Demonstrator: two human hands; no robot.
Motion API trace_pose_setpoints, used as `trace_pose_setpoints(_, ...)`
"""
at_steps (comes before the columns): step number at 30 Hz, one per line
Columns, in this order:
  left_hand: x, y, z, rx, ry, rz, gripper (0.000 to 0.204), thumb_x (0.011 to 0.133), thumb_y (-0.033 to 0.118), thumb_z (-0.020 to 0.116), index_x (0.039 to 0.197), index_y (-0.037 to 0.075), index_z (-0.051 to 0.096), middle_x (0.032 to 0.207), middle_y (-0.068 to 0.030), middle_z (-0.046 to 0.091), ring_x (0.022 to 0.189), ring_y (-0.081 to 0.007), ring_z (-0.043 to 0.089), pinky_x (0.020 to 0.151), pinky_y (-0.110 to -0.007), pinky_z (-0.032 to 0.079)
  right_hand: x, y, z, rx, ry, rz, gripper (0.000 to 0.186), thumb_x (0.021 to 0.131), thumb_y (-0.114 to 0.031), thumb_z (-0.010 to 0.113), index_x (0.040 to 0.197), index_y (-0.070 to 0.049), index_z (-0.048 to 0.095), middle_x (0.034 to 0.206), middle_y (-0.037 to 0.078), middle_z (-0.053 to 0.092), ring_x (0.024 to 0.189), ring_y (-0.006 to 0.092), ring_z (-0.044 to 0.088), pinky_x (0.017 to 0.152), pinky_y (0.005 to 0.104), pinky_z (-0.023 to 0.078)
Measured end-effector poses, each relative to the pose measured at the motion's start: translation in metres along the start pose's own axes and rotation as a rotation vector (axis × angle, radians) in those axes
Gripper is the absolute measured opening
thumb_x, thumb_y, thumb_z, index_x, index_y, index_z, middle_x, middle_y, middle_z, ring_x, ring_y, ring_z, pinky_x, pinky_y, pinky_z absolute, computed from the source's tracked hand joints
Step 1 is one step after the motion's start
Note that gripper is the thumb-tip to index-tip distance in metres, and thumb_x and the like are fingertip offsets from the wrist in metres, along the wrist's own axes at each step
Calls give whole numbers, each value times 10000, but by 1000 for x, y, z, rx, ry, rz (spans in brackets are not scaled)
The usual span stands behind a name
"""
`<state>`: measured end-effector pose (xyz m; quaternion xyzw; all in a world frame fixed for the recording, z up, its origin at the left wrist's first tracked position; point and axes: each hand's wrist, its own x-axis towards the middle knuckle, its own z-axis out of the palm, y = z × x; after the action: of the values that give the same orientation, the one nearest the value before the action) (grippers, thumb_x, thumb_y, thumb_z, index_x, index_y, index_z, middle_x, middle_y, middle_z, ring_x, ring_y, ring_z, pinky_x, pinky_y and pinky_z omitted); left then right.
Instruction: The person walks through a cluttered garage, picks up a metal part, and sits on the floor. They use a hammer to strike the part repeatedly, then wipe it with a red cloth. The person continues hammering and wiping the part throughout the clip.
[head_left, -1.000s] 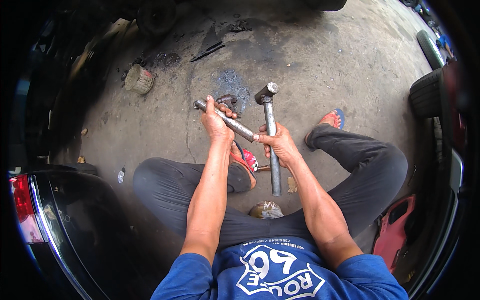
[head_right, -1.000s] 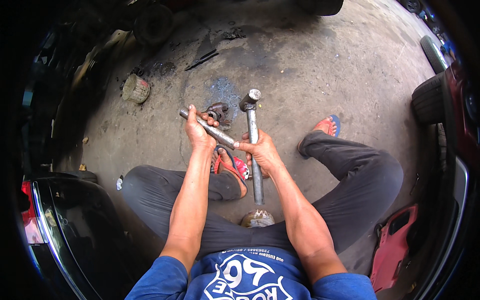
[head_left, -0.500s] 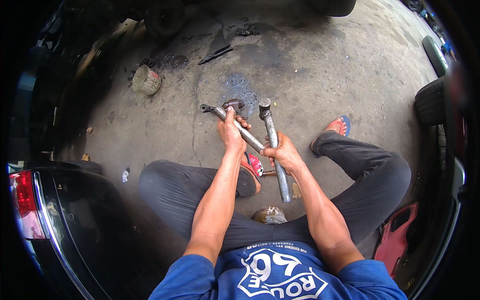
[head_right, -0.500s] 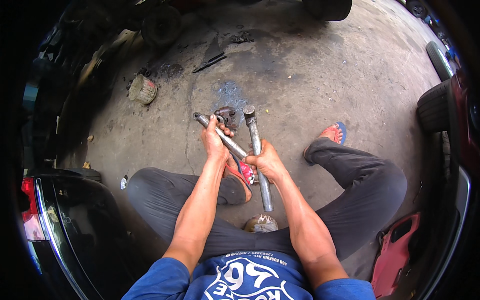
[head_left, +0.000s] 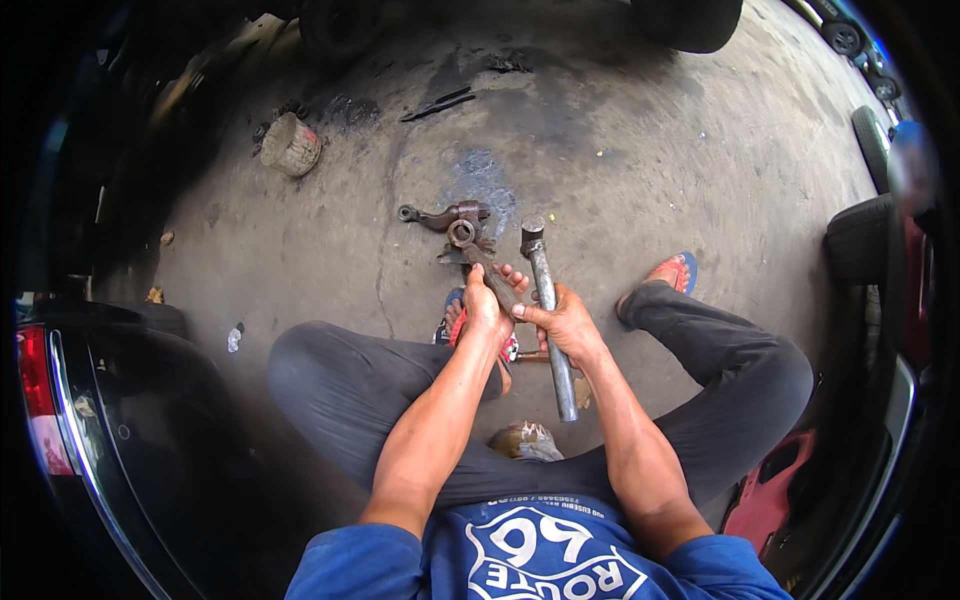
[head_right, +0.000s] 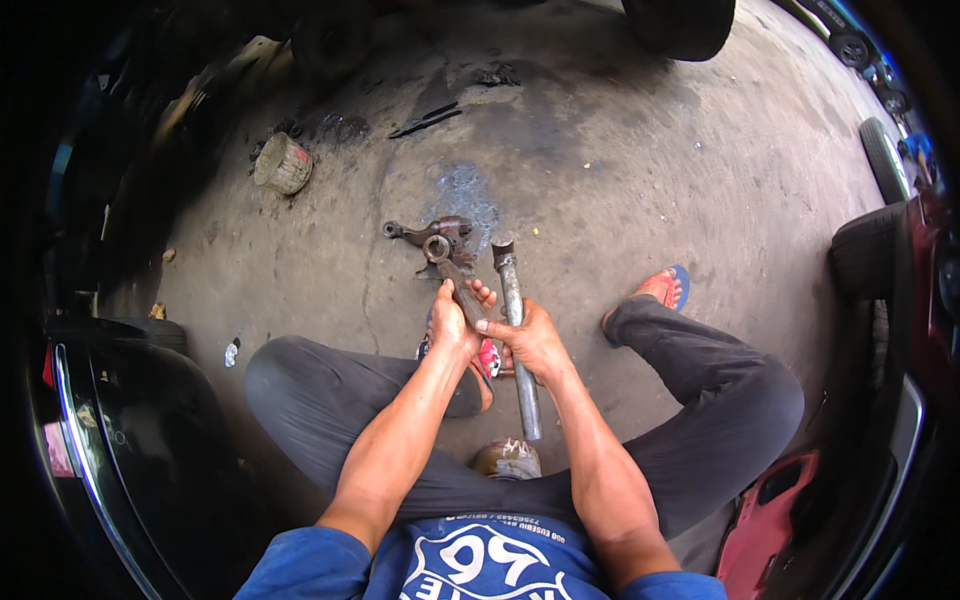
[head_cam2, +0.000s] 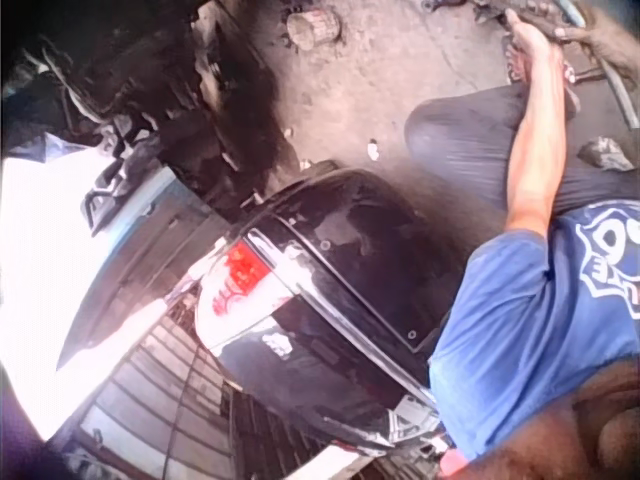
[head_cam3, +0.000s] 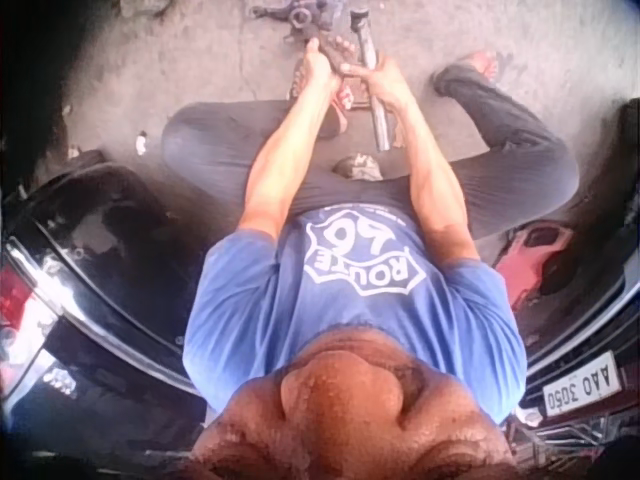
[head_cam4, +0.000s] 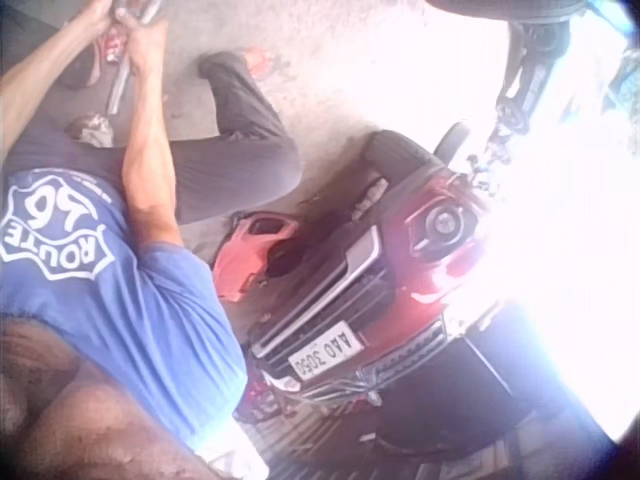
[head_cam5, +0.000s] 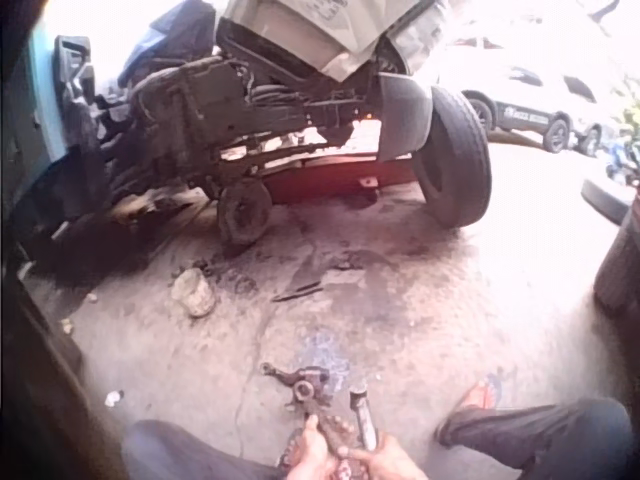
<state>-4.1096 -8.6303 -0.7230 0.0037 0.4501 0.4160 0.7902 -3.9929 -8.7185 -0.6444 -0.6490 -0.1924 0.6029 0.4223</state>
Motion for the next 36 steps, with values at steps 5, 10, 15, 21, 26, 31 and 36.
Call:
trace_pose_setpoints(5,4,8,17,-30,25,-21,375,1126,398,412,1028,51,515,854,-67,577,638,-178,557,564,-337,519,7,6,-7,37,68,-5,546,932,-468,793,1098,1,567,825,49,626,549,82,551,441,257,473)
trace_pose_setpoints(10,16,20,36,-181,27,-48,412,1117,440,412,1022,52,514,840,-69,579,640,-168,557,562,-326,507,9,17,-14,-4,132,49,495,917,-422,819,1007,-9,563,783,27,599,552,92,554,461,281,489)
trace_pose_setpoints(15,17,24,45,-293,44,-16,440,1116,456,403,1013,44,519,818,-65,581,630,-173,552,567,-328,508,11,27,-14,-68,106,73,440,914,-358,829,980,-17,559,763,17,581,550,93,549,458,281,487)
trace_pose_setpoints(21,13,30,44,-299,130,-71,447,1122,454,376,1010,41,508,807,-67,574,637,-185,541,576,-322,509,11,32,-10,-112,45,92,409,911,-313,839,1002,-29,559,731,14,564,532,98,538,447,272,464)
trace_pose_setpoints(26,10,37,35,-392,148,-127,414,1117,422,368,1017,43,503,800,-68,573,635,-175,542,569,-308,506,18,31,-6,-185,43,141,396,907,-269,840,976,-9,549,717,25,572,519,109,551,434,284,484)
trace_pose_setpoints(31,1,39,26,-208,90,-103,389,1105,411,401,1018,49,514,787,-64,572,618,-175,545,560,-318,501,19,36,-3,-223,23,145,405,898,-243,845,1003,6,544,727,34,575,531,115,554,438,297,480)
trace_pose_setpoints(36,8,43,38,-163,96,-128,376,1102,409,415,1041,54,522,805,-65,580,615,-175,556,559,-322,498,19,37,-1,-234,32,178,416,893,-226,849,1018,15,533,739,42,581,522,118,551,431,303,474)
